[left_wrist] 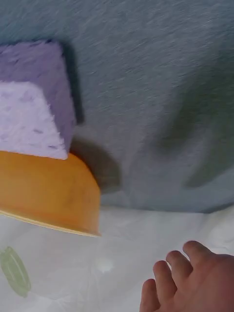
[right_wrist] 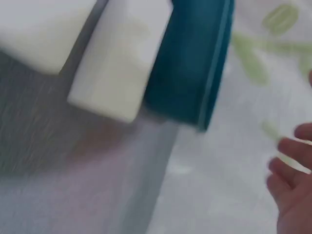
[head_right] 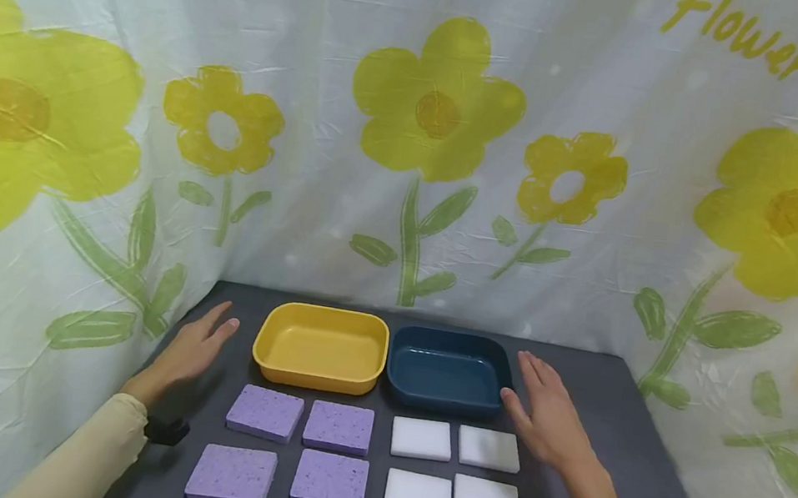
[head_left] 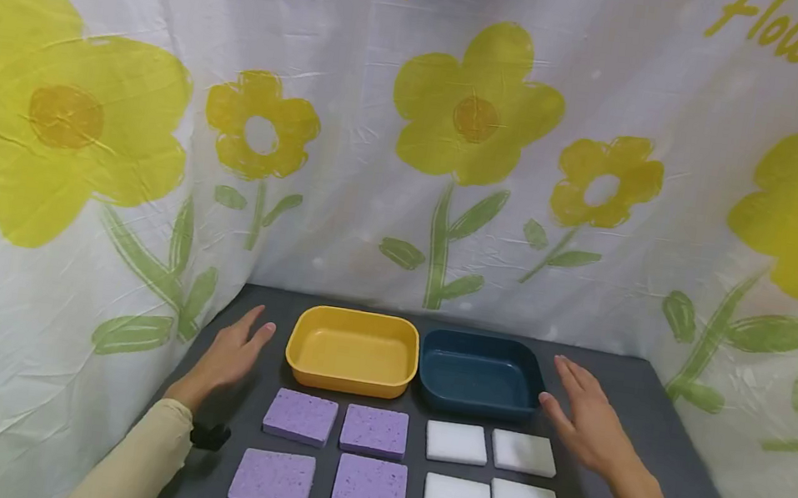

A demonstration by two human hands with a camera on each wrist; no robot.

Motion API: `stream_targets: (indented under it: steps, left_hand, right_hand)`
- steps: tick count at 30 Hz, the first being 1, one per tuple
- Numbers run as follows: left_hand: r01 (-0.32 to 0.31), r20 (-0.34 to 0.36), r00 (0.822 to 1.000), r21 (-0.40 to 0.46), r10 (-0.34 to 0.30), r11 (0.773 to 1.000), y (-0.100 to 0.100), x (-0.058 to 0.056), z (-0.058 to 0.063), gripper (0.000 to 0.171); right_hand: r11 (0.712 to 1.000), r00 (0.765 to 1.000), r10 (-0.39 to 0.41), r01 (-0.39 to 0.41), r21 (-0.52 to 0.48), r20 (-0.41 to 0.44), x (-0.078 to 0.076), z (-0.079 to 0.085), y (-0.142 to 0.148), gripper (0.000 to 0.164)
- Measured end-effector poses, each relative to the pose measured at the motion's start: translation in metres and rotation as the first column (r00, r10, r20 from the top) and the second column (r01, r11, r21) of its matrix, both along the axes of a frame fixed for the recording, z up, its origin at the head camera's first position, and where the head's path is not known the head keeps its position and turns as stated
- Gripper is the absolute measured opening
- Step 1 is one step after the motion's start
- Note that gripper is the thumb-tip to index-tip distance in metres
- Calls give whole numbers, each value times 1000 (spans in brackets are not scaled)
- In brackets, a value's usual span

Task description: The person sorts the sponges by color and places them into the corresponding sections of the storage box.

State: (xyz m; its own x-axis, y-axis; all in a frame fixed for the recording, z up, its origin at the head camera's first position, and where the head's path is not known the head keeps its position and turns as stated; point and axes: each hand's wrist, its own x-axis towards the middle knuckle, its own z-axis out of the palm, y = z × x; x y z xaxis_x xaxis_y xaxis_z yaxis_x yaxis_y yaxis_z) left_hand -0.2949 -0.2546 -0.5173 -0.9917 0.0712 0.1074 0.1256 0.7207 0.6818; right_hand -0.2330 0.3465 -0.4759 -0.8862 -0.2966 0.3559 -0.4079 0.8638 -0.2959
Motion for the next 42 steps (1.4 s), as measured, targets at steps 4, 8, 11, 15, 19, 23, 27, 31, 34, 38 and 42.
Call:
stream_targets:
  steps: [4,8,11,15,19,23,27,31,34,38,42]
  left_hand:
    - [8,101,995,53,-13,999,10,-14,-1,82]
    - [24,172,984,98,-41,995,20,-25,-4,84]
    - [29,191,980,122,-52,992,24,-31,-7,81]
    - [24,196,979,138,-51,990,27,-38,-16,76]
    - [15,215,976,121,-41,993,27,-46,-26,72]
    - [17,245,969,103,-42,995,30,-52,-34,71]
    - [42,269,961,94,-66,995,36,-56,-37,73]
    - [74,300,950,68,-91,995,41,-55,-40,73]
    - [79,299,950,53,-92,995,44,-55,-44,71]
    - [70,285,955,46,-80,996,46,-53,-43,68]
    - [59,277,958,48,-70,997,48,-50,-40,67]
  right_hand:
    - [999,998,43,-44,22,55,13,8,-18,67]
    - [994,992,94,-99,51,85,26,9,-33,65]
    - [984,982,150,-159,78,111,36,7,-42,66]
    - [960,955,247,-264,93,167,46,0,-53,69]
    - [935,923,312,-341,101,226,52,-8,-63,72]
    - [915,905,343,-382,128,250,57,-17,-72,72]
    - [892,883,381,-429,143,273,60,-25,-77,67]
    - [869,847,427,-481,114,317,61,-32,-81,52]
    - [858,833,446,-502,107,329,62,-37,-82,42]
    - [858,839,442,-499,122,317,63,-45,-84,39]
    - [864,851,439,-488,124,289,63,-50,-86,40]
